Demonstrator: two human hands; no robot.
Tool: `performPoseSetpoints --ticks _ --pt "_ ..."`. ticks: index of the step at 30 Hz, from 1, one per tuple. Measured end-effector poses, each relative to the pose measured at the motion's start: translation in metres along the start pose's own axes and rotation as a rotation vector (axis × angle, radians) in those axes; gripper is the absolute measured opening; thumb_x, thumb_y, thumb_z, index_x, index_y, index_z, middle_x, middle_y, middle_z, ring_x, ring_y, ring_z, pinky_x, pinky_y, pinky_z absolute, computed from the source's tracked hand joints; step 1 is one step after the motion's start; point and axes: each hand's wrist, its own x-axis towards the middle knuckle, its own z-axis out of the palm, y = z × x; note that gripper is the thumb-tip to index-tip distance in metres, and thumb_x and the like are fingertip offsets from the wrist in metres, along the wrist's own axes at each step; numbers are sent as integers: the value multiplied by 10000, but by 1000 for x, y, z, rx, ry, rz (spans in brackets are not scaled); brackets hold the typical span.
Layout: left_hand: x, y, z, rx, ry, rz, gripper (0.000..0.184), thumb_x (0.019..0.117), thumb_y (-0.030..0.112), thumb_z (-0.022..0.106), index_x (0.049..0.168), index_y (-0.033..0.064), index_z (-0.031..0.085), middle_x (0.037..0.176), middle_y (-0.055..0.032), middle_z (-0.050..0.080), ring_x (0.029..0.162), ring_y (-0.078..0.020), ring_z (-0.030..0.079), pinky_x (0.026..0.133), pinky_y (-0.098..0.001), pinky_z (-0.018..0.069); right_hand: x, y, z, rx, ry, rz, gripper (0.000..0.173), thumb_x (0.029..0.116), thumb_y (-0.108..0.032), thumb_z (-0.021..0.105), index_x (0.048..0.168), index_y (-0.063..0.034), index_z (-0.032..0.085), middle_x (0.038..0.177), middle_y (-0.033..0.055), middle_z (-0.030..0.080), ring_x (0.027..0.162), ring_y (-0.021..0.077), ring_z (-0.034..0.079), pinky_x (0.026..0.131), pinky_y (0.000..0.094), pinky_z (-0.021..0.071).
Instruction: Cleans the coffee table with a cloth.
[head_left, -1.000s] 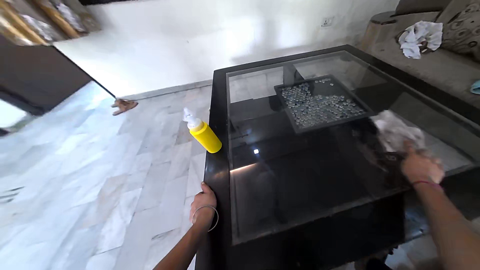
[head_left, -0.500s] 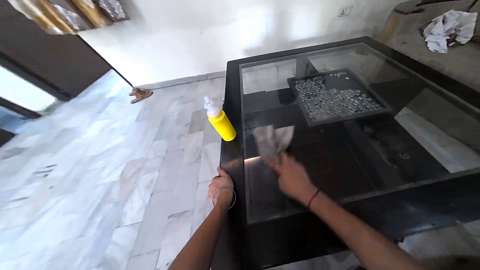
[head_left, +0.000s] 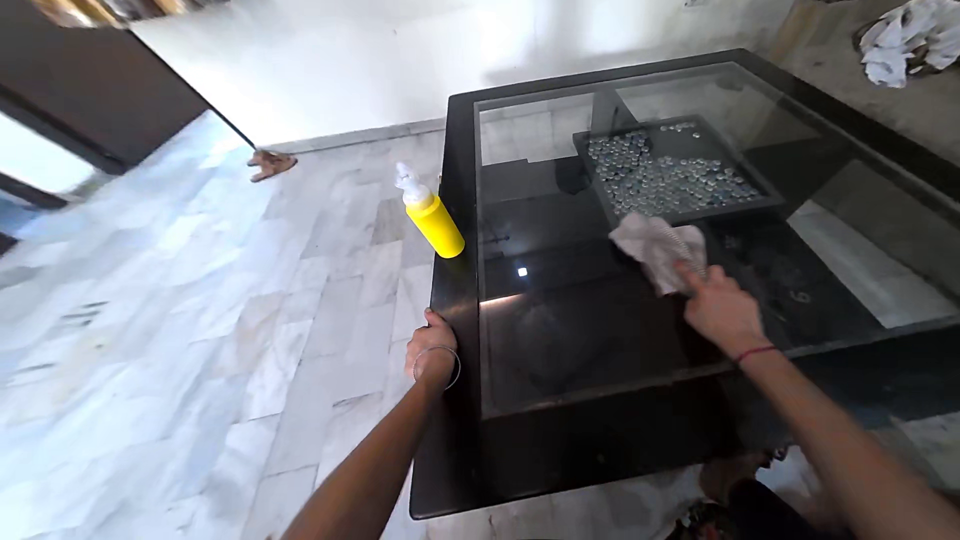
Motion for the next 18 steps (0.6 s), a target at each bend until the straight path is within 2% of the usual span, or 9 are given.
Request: performPoseSetpoints --ticks 5,8,11,14,18 --pt "4 -5 -1 -19 8 61 808 1124 505 112 1308 -98 616 1408 -339 567 1376 -461 522 1105 -622 406 28 81 -16 50 19 223 642 965 -124 660 1567 -176 440 1435 423 427 1106 659 555 770 773 452" --pt "7 -7 5 -28 50 59 821 1123 518 128 1270 -113 632 1348 -368 595 1332 -501 547 1074 -663 415 69 120 -23 56 70 196 560 989 -129 640 1528 -120 486 1435 425 429 1203 655 507 848 778 438" --pt "13 -6 8 -16 84 18 828 1120 529 131 1243 -106 648 1318 -367 613 1311 -502 565 1059 -663 425 108 150 -15 114 230 82 400 987 -42 625 1387 -45 608 1479 394 418 1258 631 492 900 754 462" --pt "20 -10 7 33 63 -1 821 1119 523 123 1261 -95 645 1345 -346 609 1337 -473 555 1085 -632 421 98 155 -3 159 334 51 318 989 25 588 1294 -19 668 1581 327 356 1258 634 501 880 745 482" --pt "18 -12 5 27 48 28 815 1119 522 124 1246 -75 663 1319 -333 632 1314 -469 577 1059 -633 445 61 147 3 134 336 65 310 997 47 546 1271 -8 681 1507 286 495 1245 608 527 885 733 469"
